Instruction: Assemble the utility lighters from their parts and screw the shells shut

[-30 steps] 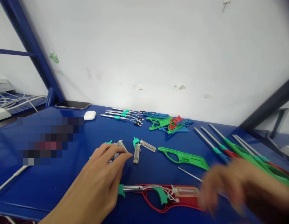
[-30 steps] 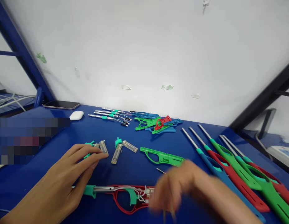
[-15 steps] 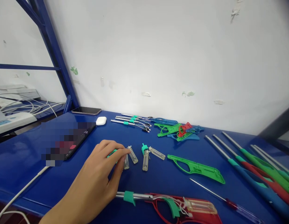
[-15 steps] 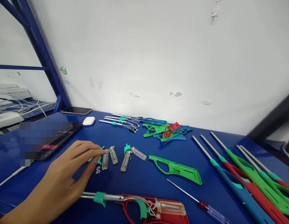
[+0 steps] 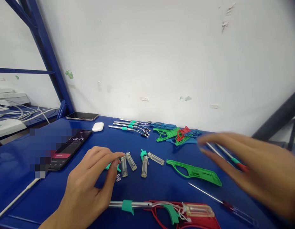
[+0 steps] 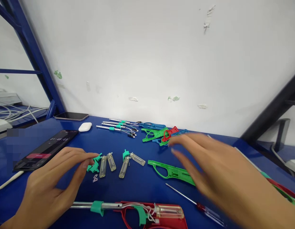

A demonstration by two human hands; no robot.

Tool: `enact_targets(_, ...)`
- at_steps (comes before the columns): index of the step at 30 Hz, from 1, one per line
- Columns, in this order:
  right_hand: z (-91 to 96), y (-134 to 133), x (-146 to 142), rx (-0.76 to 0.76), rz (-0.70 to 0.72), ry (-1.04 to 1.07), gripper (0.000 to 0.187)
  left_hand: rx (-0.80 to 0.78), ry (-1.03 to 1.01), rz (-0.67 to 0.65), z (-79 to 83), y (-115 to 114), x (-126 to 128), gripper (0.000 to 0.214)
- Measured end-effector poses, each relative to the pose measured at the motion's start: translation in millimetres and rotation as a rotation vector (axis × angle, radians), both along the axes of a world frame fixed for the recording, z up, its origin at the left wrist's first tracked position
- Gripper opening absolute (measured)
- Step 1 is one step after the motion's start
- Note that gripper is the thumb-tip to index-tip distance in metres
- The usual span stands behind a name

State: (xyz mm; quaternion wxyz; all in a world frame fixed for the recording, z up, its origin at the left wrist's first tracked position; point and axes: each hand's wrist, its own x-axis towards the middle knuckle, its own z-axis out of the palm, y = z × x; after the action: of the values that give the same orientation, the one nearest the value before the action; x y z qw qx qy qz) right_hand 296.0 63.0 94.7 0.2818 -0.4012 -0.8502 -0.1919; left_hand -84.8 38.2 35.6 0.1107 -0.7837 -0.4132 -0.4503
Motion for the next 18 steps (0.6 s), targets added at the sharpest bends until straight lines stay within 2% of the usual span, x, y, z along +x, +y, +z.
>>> enact_targets(1, 7.7, 22, -1, -0.06, 0.017, -0.142, 0.029, -0.007, 0.003, -0.004, -0.8, 0, -1, 0.027)
enact_targets(3, 16.5, 69, -1, -0.133, 0.016, -0.272, 0.024, -0.014, 0.006, -0.008, -1.9, 1, -2, 0.027)
enact_targets(5, 15.1, 110, -1, -0.202, 0.012, -0.377, 0.027, -0.009, -0.01, -0.009, -2.5, 2, -3, 0.026)
enact_targets(7, 6.3, 137, -1, -0.258, 0.021, -0.463, 0.029, -0.008, -0.022, -0.012, -2.8, 3, -4, 0.026)
enact_targets(9, -4.0, 149, -3, -0.278, 0.019, -0.521, 0.029, -0.007, -0.022, -0.014, -3.0, 3, -3, 0.025)
enact_targets(12, -10.8, 154, -8, -0.251, 0.004, -0.558, 0.03, 0.001, -0.021, -0.014, -3.3, 3, -3, 0.024)
enact_targets(15, -2.0, 155, -8, -0.163, -0.035, -0.526, 0.029, 0.007, -0.027, -0.021, -3.0, 3, -2, 0.024)
enact_targets(18, 17.7, 154, -1, -0.011, -0.097, -0.419, 0.028, 0.019, -0.019, -0.017, -2.1, 4, -3, 0.024)
